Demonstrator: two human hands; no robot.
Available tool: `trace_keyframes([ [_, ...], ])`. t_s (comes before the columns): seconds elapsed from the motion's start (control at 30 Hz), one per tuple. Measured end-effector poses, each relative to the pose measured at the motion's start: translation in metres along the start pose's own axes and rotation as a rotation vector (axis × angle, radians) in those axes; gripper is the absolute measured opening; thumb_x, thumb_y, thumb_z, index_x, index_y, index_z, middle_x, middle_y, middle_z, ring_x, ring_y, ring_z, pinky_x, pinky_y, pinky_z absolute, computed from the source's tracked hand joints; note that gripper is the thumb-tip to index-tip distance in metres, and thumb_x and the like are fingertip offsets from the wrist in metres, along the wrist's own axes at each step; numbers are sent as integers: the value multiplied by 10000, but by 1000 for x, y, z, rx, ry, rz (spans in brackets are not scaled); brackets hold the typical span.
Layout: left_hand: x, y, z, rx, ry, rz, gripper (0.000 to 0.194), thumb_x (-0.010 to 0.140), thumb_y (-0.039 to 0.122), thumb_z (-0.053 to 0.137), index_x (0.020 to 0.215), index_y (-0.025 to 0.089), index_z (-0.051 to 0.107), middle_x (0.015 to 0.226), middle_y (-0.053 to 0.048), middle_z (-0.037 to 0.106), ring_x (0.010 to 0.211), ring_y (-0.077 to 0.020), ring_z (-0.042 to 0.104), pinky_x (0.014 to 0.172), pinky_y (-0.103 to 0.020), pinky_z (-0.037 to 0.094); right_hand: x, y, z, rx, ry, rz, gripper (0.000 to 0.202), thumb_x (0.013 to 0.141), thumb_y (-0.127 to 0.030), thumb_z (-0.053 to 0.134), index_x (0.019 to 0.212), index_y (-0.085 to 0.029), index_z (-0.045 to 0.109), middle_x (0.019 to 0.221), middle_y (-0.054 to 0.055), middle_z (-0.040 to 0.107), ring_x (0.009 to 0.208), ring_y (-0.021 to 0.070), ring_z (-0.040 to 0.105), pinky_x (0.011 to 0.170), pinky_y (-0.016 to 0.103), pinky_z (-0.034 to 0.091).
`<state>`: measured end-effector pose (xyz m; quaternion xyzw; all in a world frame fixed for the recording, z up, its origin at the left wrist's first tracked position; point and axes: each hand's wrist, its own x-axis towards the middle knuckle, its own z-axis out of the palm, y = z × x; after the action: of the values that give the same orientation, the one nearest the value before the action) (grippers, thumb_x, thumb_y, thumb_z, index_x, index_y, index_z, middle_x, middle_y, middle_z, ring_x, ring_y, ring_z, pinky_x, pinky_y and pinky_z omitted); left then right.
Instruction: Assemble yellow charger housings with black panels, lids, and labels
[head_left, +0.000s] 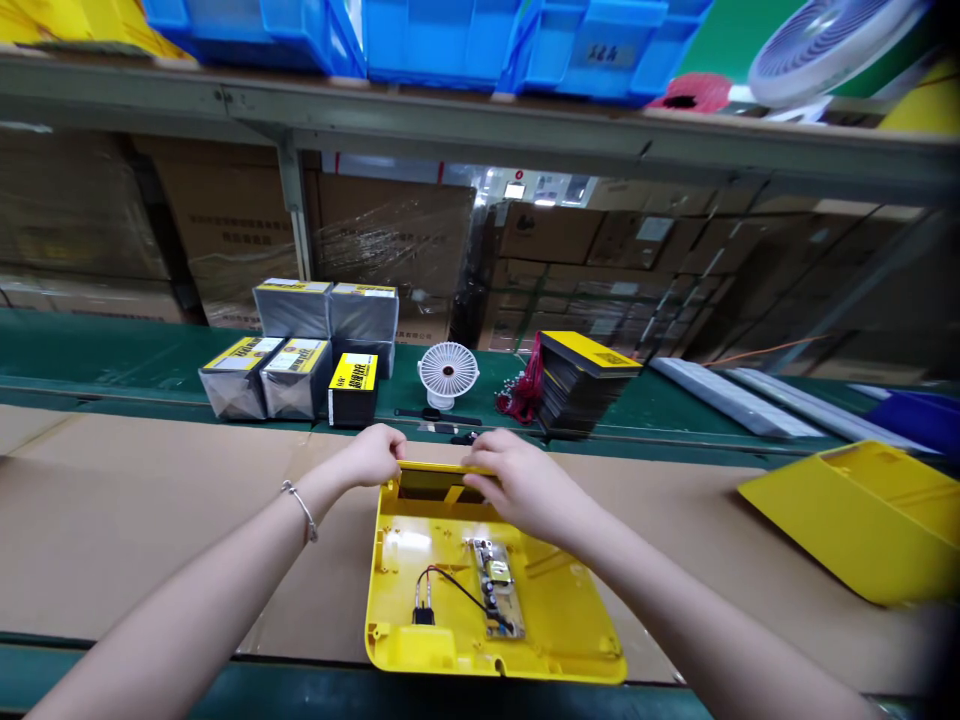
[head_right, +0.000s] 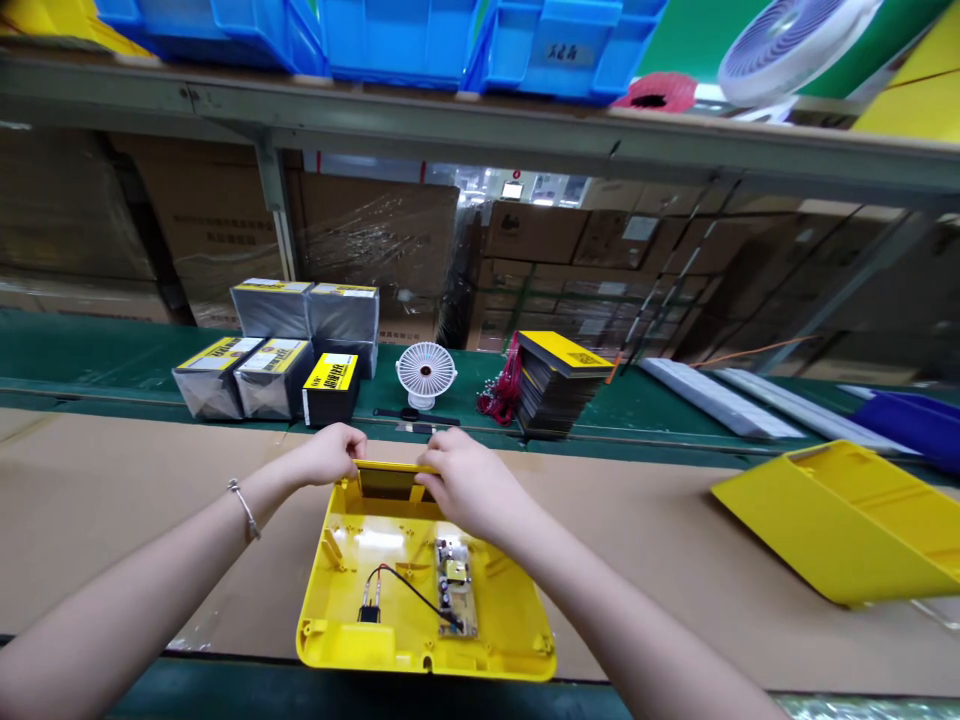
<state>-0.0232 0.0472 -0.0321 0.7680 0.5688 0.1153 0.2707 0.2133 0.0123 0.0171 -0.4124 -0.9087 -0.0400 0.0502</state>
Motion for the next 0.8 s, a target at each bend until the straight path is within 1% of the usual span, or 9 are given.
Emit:
trace_keyframes([
  [0.07, -2, -1, 4, -17, 39, 11, 206, 873, 333, 584, 896, 129, 605, 823, -5, 620, 680, -115, 592, 600, -269, 516, -8, 9, 7, -74, 85, 117, 209, 855, -180, 542, 1024, -155, 662, 981, 103, 631, 965, 239, 563, 790, 317, 442],
  [0.13, -10, 5, 0, -24, 91, 37, 174, 860, 298, 599, 819, 129, 593, 751, 15, 591, 644, -105, 565, 568, -248, 487, -15, 15, 11, -112, 106, 187, 112, 821, -142, 567, 853, -146, 675, 844, 86, 623, 845, 233, 580, 694, 314, 443],
  [0.23, -34, 23, -14, -26, 203, 104, 118, 790, 102, 570, 696, 159, 527, 661, 38, 527, 631, -111, 525, 535, -231, 419, -27, 18, 5, -112, 154, 208, 161, 863, -153, 519, 785, -169, 659, 776, 52, 601, 805, 208, 575, 664, 299, 429],
  [0.33, -66, 39, -27, -4, 329, 194, 222, 669, -24, 462, 673, 198, 458, 741, 23, 517, 743, -143, 519, 635, -280, 418, -42, 15, -6, -131, 351, 92, 172, 887, -165, 492, 862, -166, 663, 797, 56, 600, 804, 197, 549, 686, 300, 427],
  [0.43, -92, 39, -26, 38, 361, 270, 279, 618, -39, 424, 724, 219, 435, 899, -10, 545, 933, -195, 516, 794, -348, 429, -56, 9, -6, -138, 471, -109, 174, 891, -163, 495, 849, -149, 664, 768, 68, 597, 753, 192, 516, 659, 305, 420],
  [0.53, -108, 25, -18, 15, 248, 264, 390, 608, -37, 424, 876, 243, 472, 1284, -35, 504, 1271, -223, 388, 1052, -424, 330, -65, 4, -1, -34, 418, -209, 176, 895, -152, 489, 861, -154, 661, 745, 64, 583, 737, 186, 497, 642, 305, 419],
  [0.67, -107, 8, -16, -142, -9, 154, 684, 703, 194, 652, 1308, 344, 371, 1575, 25, 118, 1449, -225, 22, 1178, -471, 89, -63, 4, -1, 245, 198, -162, 149, 888, -279, 552, 830, -197, 661, 774, 48, 589, 775, 185, 520, 688, 330, 454],
  [0.73, -96, 7, -16, -212, -6, 107, 896, 673, 399, 735, 1422, 333, 247, 1588, -10, 36, 1448, -259, -33, 1173, -500, 57, -55, 10, -2, 381, 138, -87, 157, 848, -369, 615, 856, -222, 668, 868, 47, 613, 890, 202, 545, 790, 369, 473],
  [0.8, -80, 8, -15, -298, 103, 56, 947, 647, 475, 746, 1435, 280, 258, 1577, -77, 104, 1442, -299, 55, 1164, -511, 102, -43, 20, 1, 471, 147, 61, 344, 778, -430, 684, 1070, -255, 639, 1148, 66, 580, 1110, 240, 500, 964, 441, 422],
])
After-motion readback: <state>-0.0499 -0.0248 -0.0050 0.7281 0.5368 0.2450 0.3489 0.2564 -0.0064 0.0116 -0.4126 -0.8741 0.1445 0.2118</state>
